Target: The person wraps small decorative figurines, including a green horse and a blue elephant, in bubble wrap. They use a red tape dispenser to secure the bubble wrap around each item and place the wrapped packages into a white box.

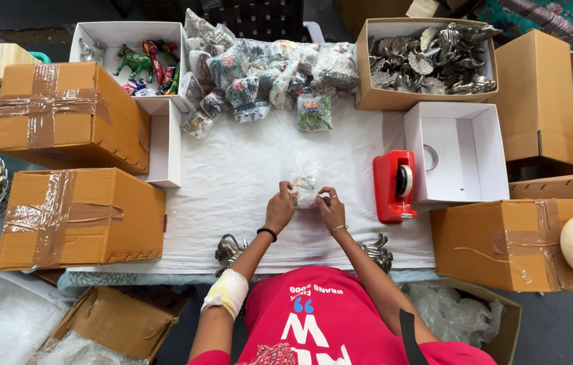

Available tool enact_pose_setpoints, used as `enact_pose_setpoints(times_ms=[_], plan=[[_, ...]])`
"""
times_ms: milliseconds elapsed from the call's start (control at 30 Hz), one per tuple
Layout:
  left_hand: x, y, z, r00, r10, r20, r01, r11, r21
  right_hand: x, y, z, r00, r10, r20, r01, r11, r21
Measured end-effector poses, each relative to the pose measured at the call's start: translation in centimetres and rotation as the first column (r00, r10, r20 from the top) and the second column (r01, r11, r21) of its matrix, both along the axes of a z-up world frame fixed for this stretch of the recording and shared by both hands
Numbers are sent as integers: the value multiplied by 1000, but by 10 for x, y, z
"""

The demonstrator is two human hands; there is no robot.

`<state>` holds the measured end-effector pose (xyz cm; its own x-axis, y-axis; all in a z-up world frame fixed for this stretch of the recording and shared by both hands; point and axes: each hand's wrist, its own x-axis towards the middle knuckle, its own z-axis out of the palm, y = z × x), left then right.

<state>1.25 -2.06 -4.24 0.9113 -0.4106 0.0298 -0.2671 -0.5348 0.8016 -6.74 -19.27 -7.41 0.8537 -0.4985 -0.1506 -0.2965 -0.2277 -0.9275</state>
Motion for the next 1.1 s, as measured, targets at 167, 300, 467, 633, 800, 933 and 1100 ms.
enact_pose_setpoints(times_ms=[167,300,467,633,800,933,1100], plan=[[4,6,-13,999,-46,16,46,999,14,-5,2,23,985,161,66,-154,982,-105],[5,11,-28,998,-55,-2,55,996,-73,12,1,17,988,110,107,-112,994,10],[3,10,-3,983,-60,-174,33,987,-155,37,-7,-7,936,-134,-325,63,974,-219],[21,-4,-60,987,45,-154,-50,998,-24,38,-10,-21,927,-94,-363,0,968,-249],[38,-11,-77,995,51,84,-62,988,139,34,-20,-33,941,-1,-338,-80,971,-227],[32,-2,-37,996,-89,-23,90,995,33,22,-34,-51,943,126,-308,-148,988,-47],[17,12,27,782,-288,-553,115,938,-326,5,-42,0,926,369,85,-374,926,58]])
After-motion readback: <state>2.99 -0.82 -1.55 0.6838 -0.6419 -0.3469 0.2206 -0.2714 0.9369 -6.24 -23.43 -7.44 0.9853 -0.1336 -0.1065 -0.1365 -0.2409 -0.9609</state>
